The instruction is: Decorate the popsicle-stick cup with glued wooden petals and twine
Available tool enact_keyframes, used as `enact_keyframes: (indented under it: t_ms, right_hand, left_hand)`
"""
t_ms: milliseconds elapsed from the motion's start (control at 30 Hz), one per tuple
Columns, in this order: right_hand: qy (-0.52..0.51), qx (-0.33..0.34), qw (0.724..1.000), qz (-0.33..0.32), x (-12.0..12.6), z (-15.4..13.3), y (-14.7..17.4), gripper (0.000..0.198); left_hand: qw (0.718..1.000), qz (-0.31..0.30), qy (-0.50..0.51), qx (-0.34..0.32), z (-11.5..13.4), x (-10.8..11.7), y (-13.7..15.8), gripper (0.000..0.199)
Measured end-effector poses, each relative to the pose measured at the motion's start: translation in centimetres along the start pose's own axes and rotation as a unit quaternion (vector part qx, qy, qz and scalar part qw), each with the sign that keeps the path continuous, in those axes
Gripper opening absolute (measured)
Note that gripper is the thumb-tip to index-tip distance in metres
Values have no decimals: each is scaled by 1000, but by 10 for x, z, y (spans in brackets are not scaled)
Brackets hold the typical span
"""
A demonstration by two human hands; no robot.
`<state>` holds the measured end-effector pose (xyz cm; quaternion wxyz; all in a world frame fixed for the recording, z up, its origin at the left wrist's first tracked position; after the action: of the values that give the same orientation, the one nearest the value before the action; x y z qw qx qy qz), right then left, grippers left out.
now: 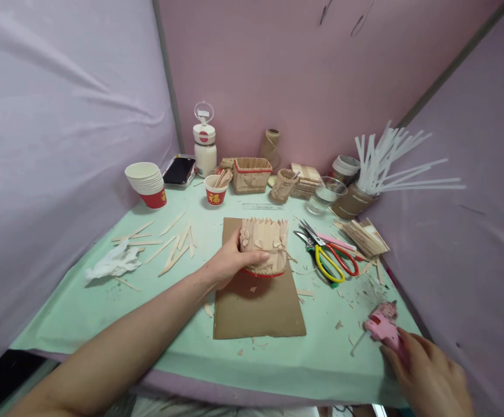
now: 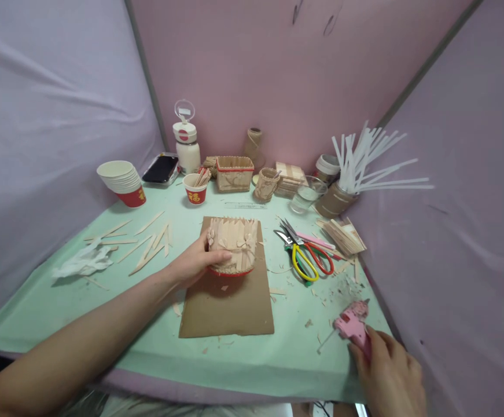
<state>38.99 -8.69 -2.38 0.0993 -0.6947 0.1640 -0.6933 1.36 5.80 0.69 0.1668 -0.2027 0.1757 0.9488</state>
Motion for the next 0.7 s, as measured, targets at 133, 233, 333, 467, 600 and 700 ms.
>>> enact_keyframes:
  t_ms: [133,233,333,467,600,700]
  right_hand:
    - [-86,63,993,51,51,-61,-28,56]
    - [-289,92,950,78,71,-133,-56,35]
    - [-397,101,911,55,63,-194,-77,30]
    - [-436,79,893,78,52,-220,-90,14]
    - [-421,133,891,106,63,-219,-94,11]
    - [-368,191,900,131,75,-220,-97,7]
  left_hand:
    - [1000,-1,-6,2,-1,-2,1,76]
    - [1000,-6,-11,4,-1,-4,2,77]
    - [1000,-12,-15,-1,-1,-6,3,77]
    - [1000,-3,-19,9,-2,-6,4,79]
    - [999,-29,-17,29,-5,-7,4,82]
    - [999,-32,-10,25,-8,-6,3,79]
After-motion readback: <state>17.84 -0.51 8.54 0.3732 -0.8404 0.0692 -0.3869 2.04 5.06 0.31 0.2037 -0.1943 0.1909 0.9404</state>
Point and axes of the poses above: each hand's wrist, its own y-axis away from the middle knuckle, its own x-axis out of the back of the hand, z = x × y, the point moved 5 cm from there along -y, towards the middle knuckle, and after that the axes turned 8 degrees about x, right-handed, at the moved point
